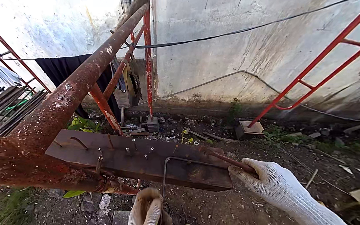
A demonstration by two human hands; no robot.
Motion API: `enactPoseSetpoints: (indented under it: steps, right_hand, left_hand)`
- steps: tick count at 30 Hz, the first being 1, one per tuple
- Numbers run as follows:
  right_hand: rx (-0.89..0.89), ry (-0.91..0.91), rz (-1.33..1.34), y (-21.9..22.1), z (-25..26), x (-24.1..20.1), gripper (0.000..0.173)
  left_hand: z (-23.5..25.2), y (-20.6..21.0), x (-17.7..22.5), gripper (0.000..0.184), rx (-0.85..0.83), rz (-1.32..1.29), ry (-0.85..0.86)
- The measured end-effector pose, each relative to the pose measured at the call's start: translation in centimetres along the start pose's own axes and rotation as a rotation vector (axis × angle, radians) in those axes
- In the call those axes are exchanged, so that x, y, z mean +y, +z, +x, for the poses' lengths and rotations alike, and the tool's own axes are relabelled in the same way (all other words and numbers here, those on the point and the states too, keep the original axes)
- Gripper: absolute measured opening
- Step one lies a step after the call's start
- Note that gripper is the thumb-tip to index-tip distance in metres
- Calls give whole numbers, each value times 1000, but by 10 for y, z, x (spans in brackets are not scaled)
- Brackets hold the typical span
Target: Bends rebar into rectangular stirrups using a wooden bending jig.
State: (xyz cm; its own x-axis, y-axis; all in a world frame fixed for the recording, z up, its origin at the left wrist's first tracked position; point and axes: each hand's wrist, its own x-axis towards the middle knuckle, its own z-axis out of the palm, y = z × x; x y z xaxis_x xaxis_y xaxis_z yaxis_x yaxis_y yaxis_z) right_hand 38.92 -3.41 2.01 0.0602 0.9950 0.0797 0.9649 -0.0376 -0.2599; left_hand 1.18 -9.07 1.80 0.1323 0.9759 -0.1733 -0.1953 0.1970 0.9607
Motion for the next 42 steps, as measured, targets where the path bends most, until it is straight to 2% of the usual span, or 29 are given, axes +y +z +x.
enactPoseSetpoints:
  steps: [3, 8, 11, 13, 15, 16, 18, 21, 23, 27, 28, 34, 38, 42]
  right_hand:
    - [-21, 5, 18, -1, 3, 1, 51]
    - [-105, 25, 38, -3, 5, 2, 53]
    - [-133, 17, 19, -12, 8, 0, 52]
    - [-123, -8, -5, -15, 10, -1, 52]
    - [-211, 36, -2, -28, 11, -16, 51]
    - [-312, 101, 44, -42, 12, -31, 50]
    - [-337, 108, 76, -39, 14, -26, 50]
    - [-199, -42, 89, -14, 22, 11, 53]
    - [-114, -119, 100, -25, 30, 16, 45]
    - [132, -331, 10, -43, 67, 22, 45]
    - [148, -387, -2, -43, 78, 24, 46]
    - [-150, -580, 14, -24, 146, 30, 44]
    - [-246, -817, -124, -25, 183, 8, 40]
    - [-292, -1009, -254, -34, 215, -20, 46]
  left_hand:
    - [28, 17, 22, 30, 102, 216, -170]
    - [46, 19, 21, 31, 132, 300, -255]
    - [42, 19, 21, 36, 100, 245, -331]
    - [39, 27, 37, 40, 55, 181, -459]
    - [36, 39, 52, 51, 58, 110, -591]
    - [36, 39, 47, 55, 31, 41, -616]
    - [40, 27, 24, 59, -52, -95, -608]
    - [45, 19, 22, 59, -97, -159, -655]
    - [46, 18, 23, 60, -105, -129, -662]
    - [45, 17, 15, 59, -100, -89, -617]
    - [45, 17, 14, 60, -95, -84, -612]
    - [43, 21, 15, 60, -59, -65, -605]
    - [43, 24, 14, 60, -33, -24, -584]
    - [41, 29, 12, 60, 15, 4, -555]
